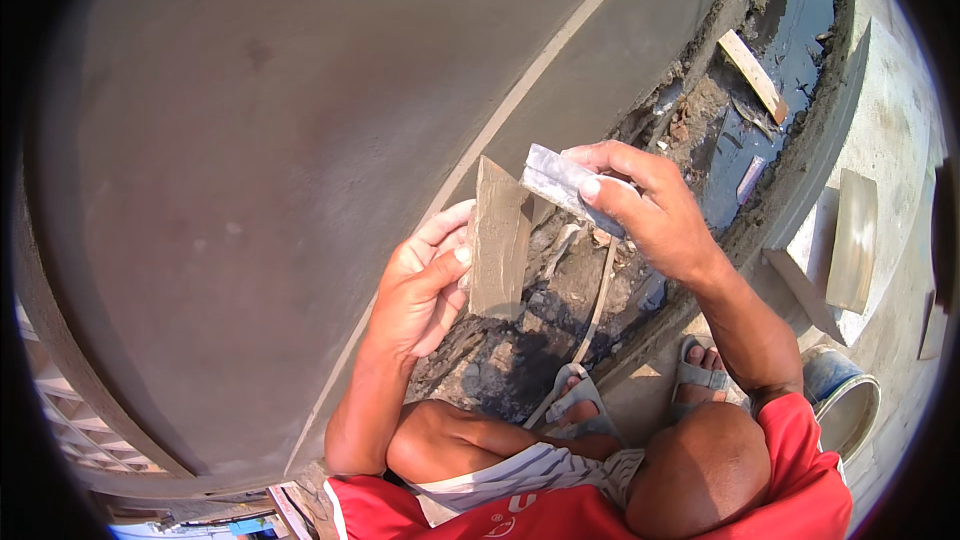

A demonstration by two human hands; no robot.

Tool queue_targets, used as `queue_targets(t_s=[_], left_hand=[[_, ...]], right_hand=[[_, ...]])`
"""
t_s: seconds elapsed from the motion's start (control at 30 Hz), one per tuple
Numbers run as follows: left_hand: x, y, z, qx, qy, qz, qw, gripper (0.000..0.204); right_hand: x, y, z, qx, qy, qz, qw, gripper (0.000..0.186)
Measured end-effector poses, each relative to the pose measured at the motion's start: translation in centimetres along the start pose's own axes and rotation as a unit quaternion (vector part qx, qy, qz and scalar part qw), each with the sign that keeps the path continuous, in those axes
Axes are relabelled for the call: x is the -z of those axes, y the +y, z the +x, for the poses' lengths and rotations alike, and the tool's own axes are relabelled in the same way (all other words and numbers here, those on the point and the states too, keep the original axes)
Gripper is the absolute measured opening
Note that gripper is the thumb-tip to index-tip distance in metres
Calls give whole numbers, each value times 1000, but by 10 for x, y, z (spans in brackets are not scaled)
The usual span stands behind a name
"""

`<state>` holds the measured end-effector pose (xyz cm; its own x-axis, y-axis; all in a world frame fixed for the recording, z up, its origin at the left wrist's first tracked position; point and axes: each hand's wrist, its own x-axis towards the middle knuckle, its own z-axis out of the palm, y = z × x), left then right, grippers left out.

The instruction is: The person smooths a freshly plastered wall using a small rectangular trowel and a larger flat trowel. They repeatedly scrape and level the surface along a vertical line, occasionally switching tools and adjusting grip to refine the finish.

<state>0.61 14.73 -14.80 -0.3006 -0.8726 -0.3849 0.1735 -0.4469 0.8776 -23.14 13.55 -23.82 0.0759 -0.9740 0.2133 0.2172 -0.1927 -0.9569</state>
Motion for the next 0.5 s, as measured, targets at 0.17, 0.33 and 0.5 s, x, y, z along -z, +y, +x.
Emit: queue_targets(t_s=[0.17,0.33,0.5], left_hand=[[-4,0,2,9,6,20,1000,49],[-6,-1,3,0,32,37,999,47],[-2,1,3,-2,44,62,997,45]], right_hand=[[-5,-1,-1,27,2,-61,998,36],[-12,-5,-6,49,1,-120,992,37],[-10,-11,-9,54,-38,-143,988,40]])
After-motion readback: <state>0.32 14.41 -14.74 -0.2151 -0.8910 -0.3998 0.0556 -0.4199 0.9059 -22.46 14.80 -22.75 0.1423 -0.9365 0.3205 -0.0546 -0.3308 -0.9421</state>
